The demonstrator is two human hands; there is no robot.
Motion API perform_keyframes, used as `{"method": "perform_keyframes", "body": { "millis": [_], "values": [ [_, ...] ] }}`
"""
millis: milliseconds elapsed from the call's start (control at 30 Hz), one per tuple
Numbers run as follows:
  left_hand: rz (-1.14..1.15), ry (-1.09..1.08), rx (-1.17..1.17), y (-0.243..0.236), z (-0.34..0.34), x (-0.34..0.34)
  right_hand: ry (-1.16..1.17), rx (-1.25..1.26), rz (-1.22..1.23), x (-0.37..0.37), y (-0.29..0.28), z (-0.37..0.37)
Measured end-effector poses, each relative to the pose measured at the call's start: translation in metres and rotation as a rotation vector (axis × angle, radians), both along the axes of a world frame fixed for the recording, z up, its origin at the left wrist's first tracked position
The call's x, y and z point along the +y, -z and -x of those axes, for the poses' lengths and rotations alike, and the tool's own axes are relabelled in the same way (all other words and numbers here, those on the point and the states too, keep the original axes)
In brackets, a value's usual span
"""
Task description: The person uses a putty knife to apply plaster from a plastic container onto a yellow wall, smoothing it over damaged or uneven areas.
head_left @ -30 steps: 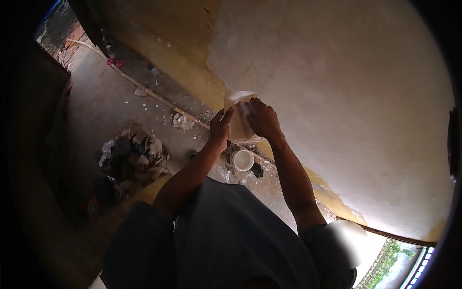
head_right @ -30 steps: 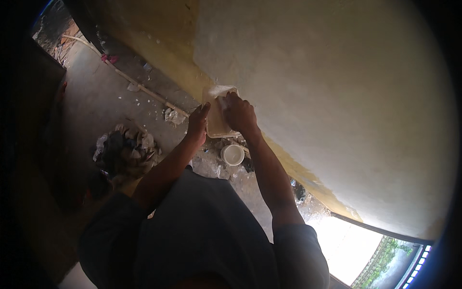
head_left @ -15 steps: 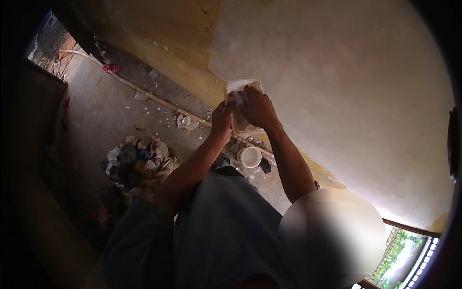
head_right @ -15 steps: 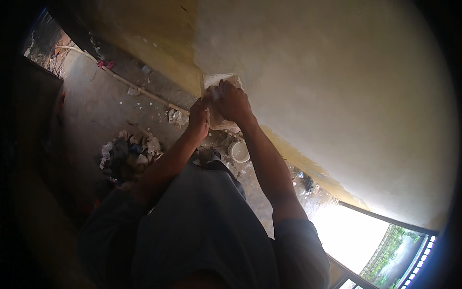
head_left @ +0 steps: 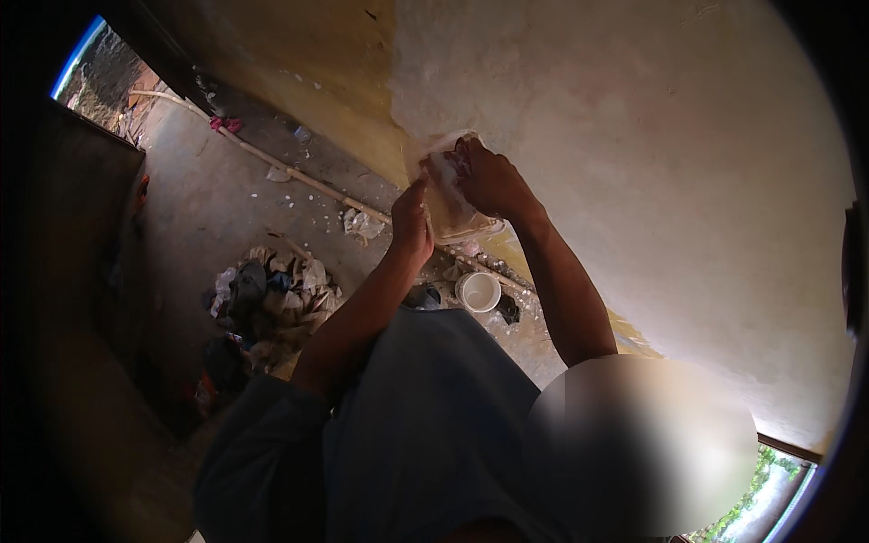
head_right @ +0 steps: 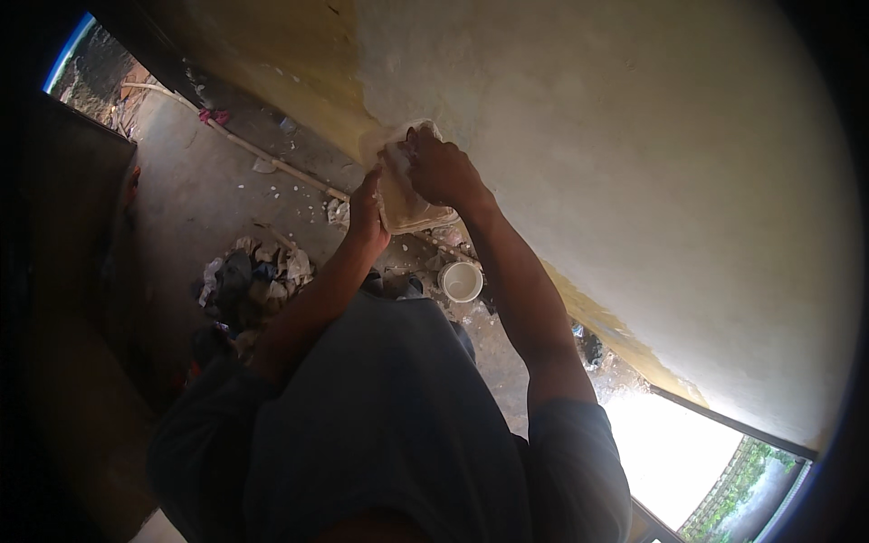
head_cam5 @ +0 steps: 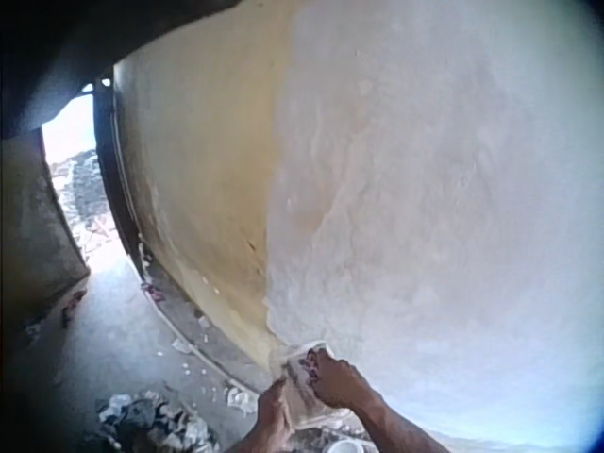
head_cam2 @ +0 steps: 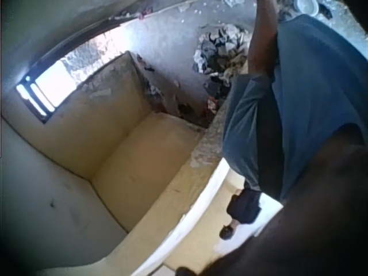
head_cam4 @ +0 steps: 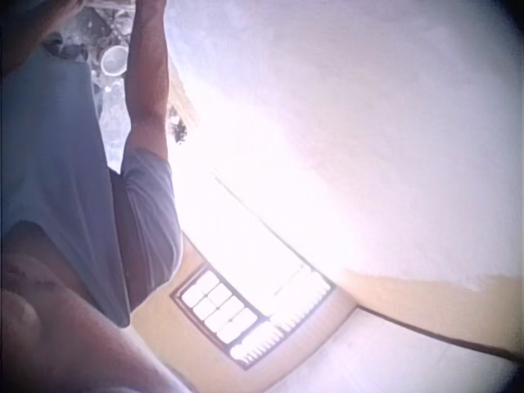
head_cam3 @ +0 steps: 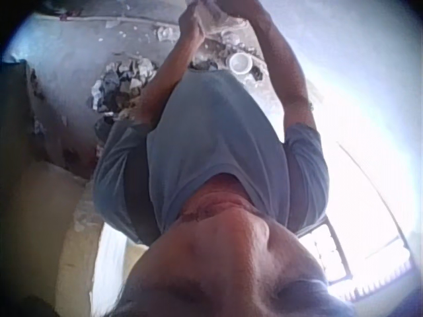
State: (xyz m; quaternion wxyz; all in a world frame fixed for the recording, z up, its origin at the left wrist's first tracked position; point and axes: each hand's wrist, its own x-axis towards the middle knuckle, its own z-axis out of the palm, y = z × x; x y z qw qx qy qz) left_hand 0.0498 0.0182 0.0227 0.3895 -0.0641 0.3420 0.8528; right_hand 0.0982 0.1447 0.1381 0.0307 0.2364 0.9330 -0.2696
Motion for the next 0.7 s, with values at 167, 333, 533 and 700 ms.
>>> {"method": "perform_keyframes", "body": {
  "millis": [167, 333, 533, 700],
  "values": [
    [-0.029, -0.069, -0.027, -0.001, -0.007, 0.010, 0.025, 0.091, -0.149, 0.005, -0.007, -0.006],
    [-0.035, -0.032, -0.058, 0.001, -0.004, 0.018, 0.021, 0.174, -0.124, 0.012, -0.002, -0.010],
    [-0.063, 0.109, -0.038, 0.007, 0.016, 0.021, 0.186, 0.312, -0.160, 0.023, -0.003, -0.010],
    [-0.116, 0.183, -0.016, 0.000, 0.036, 0.023, 0.308, 0.287, -0.191, 0.011, 0.000, -0.004]
  ]
}}
